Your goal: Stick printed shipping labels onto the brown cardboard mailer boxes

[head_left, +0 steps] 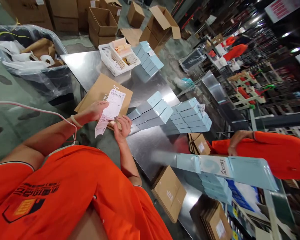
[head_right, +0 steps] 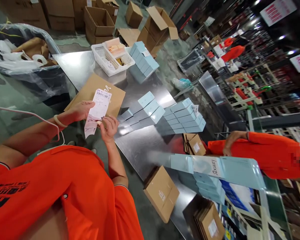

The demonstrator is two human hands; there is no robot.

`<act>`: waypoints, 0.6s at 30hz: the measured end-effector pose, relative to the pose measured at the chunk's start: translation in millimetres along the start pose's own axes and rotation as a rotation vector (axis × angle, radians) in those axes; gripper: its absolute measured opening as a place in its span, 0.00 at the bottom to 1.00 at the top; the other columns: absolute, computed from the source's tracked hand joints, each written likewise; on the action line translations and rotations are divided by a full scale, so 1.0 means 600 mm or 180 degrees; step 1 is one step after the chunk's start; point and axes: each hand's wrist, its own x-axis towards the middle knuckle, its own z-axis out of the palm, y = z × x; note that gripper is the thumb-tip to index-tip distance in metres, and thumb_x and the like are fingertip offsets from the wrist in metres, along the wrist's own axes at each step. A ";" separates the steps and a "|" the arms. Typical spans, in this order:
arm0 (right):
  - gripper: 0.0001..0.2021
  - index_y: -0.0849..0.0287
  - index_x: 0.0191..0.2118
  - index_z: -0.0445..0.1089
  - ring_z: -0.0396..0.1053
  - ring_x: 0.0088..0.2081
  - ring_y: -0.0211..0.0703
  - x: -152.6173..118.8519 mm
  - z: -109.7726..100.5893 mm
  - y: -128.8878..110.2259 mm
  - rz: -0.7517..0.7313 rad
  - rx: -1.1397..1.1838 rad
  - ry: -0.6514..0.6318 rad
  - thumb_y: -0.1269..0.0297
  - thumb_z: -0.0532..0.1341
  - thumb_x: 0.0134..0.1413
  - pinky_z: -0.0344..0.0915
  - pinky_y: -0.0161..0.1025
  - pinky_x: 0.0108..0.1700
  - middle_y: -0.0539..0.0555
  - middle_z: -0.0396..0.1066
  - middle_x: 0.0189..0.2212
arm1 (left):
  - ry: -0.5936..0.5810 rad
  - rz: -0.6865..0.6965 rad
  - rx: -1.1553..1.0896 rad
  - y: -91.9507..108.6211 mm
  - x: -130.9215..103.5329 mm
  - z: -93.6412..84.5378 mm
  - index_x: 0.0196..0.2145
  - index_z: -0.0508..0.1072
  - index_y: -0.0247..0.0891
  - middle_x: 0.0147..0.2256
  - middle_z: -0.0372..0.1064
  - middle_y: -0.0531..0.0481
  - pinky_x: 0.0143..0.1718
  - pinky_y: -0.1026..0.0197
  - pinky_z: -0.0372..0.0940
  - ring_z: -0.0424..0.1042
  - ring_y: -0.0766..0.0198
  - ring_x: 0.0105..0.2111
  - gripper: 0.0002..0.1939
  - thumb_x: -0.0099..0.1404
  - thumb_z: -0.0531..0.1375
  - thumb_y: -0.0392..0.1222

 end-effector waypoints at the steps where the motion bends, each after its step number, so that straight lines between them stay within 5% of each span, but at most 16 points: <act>1: 0.15 0.50 0.42 0.81 0.79 0.55 0.60 0.002 0.000 -0.002 0.0029 0.0020 0.0029 0.46 0.66 0.71 0.73 0.66 0.65 0.59 0.83 0.42 | 0.0026 -0.0183 -0.0043 0.004 -0.001 0.001 0.47 0.79 0.28 0.29 0.79 0.41 0.40 0.49 0.77 0.80 0.52 0.32 0.10 0.82 0.64 0.40; 12: 0.24 0.53 0.50 0.80 0.78 0.57 0.60 0.015 -0.006 -0.003 0.0045 0.0040 0.0122 0.36 0.65 0.71 0.73 0.66 0.67 0.62 0.81 0.48 | 0.0392 -0.0456 -0.0074 0.026 -0.011 0.027 0.52 0.79 0.26 0.35 0.83 0.38 0.47 0.44 0.74 0.80 0.51 0.36 0.15 0.87 0.53 0.36; 18: 0.18 0.51 0.54 0.83 0.74 0.69 0.60 0.025 0.003 -0.006 -0.0469 -0.0095 -0.0720 0.46 0.64 0.75 0.70 0.60 0.69 0.61 0.84 0.54 | 0.0320 -0.0640 0.0063 0.022 -0.023 0.026 0.54 0.80 0.28 0.37 0.83 0.38 0.50 0.47 0.73 0.81 0.48 0.44 0.15 0.85 0.55 0.38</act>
